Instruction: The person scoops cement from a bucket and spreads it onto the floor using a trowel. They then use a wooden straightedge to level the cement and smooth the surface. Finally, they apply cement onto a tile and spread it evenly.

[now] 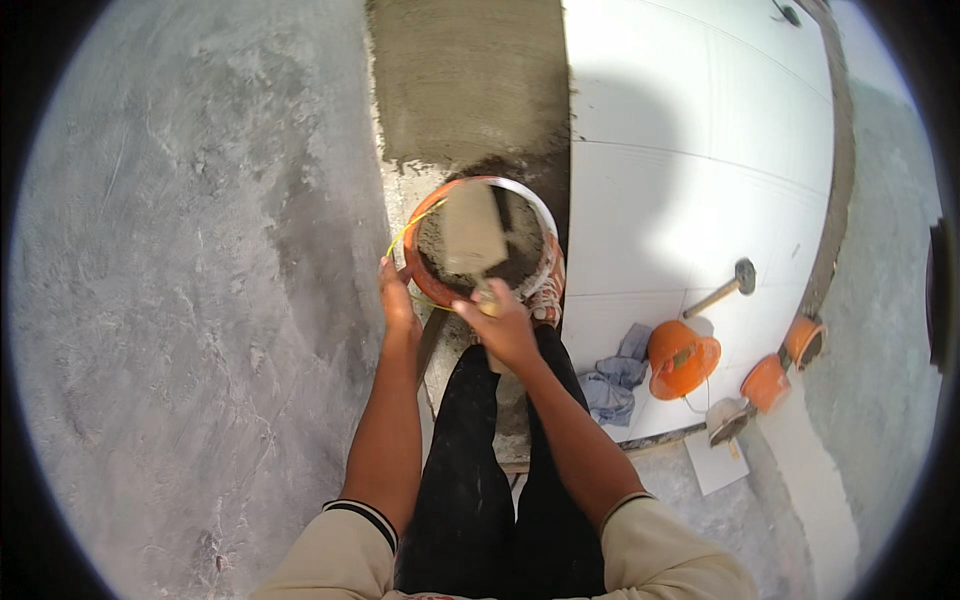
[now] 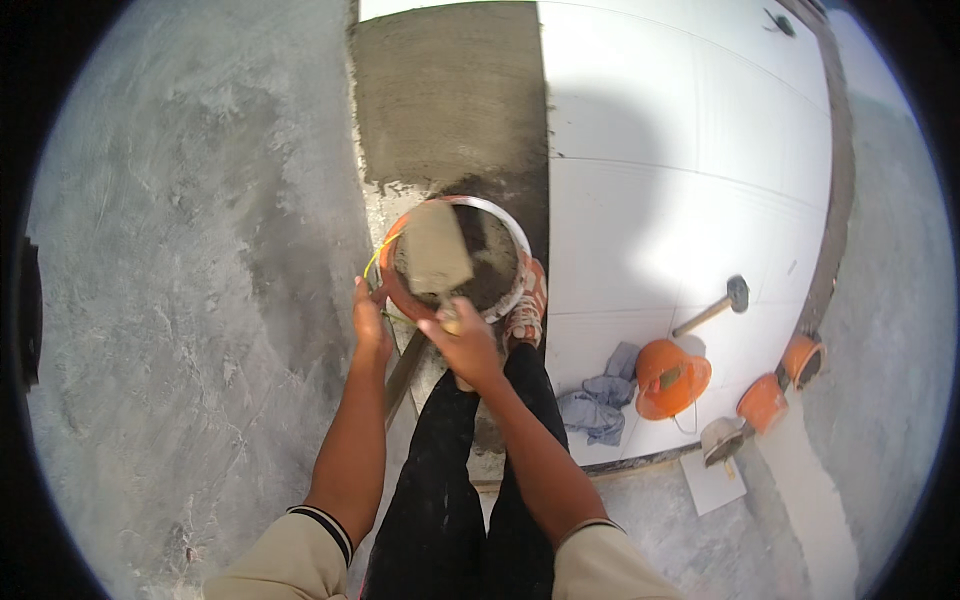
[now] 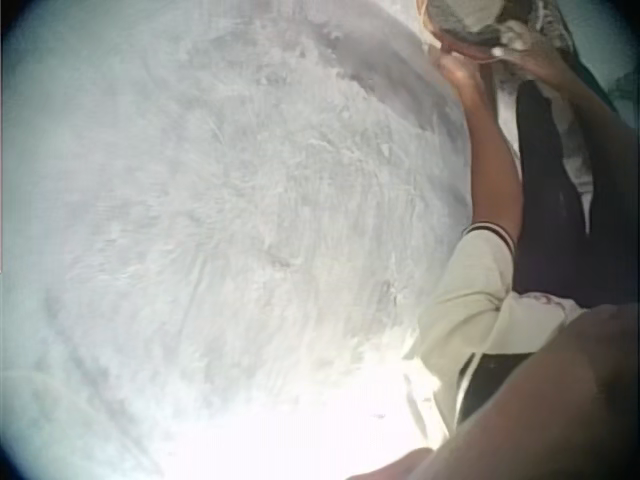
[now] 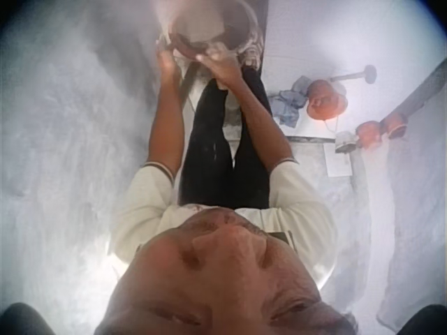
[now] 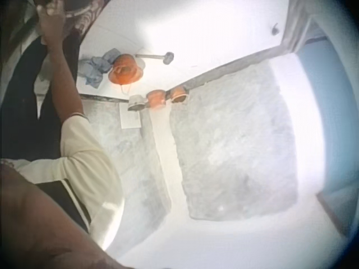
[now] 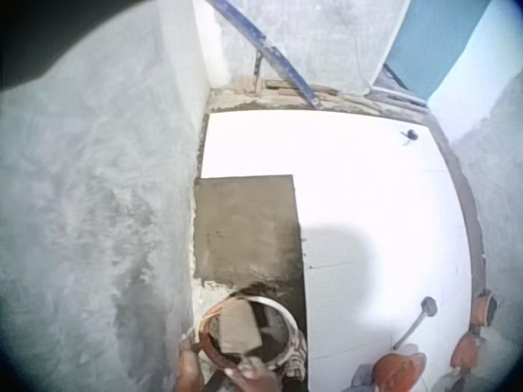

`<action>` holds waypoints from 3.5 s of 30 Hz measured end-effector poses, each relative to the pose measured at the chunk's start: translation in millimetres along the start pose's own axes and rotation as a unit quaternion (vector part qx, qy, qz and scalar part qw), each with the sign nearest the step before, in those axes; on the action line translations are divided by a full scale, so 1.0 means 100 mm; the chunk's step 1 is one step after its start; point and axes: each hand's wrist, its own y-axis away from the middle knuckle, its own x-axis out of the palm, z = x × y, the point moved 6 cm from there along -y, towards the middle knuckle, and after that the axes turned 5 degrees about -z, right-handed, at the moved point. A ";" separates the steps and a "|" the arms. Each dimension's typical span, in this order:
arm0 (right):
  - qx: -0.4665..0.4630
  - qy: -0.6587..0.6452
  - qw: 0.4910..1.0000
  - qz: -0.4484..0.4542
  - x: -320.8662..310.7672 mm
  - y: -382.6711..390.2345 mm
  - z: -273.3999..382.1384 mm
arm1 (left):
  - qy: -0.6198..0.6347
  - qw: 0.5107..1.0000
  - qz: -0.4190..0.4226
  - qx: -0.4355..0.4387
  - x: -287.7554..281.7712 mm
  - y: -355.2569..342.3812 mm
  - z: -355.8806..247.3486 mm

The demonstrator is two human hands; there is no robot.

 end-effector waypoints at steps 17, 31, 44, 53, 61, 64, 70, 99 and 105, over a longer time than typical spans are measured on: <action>0.012 -0.236 0.968 0.081 0.62 0.06 0.50 | 0.192 0.974 0.115 -0.038 -0.36 1.47 0.25; 0.039 -0.162 0.962 -0.216 -0.83 2.26 -0.15 | -0.706 0.625 0.250 0.220 -1.40 2.54 1.16; 0.268 -0.187 0.846 -0.421 -1.31 5.67 -2.03 | -0.703 0.570 0.285 0.315 -1.28 2.72 1.46; 0.412 -0.274 0.739 -0.457 -0.56 6.65 -4.05 | -0.732 0.533 0.291 0.310 -1.23 2.95 1.64; 0.485 -0.350 0.693 -0.403 0.38 7.40 -5.45 | -0.758 0.521 0.285 0.271 -1.27 2.71 1.65; 0.478 -0.410 0.665 -0.402 0.75 7.16 -5.68 | -0.742 0.552 0.270 0.266 -1.25 2.62 1.48; 0.487 -0.510 0.607 -0.365 1.43 6.67 -5.87 | -0.766 0.505 0.235 0.320 -1.07 2.71 1.26; 0.194 0.074 0.957 -0.201 -1.40 4.04 -2.75 | -0.751 0.581 0.019 0.312 -1.64 2.41 0.06; 0.093 -0.109 0.989 -0.025 -0.73 2.08 -0.63 | -0.431 0.880 0.092 0.177 -1.42 2.62 -0.41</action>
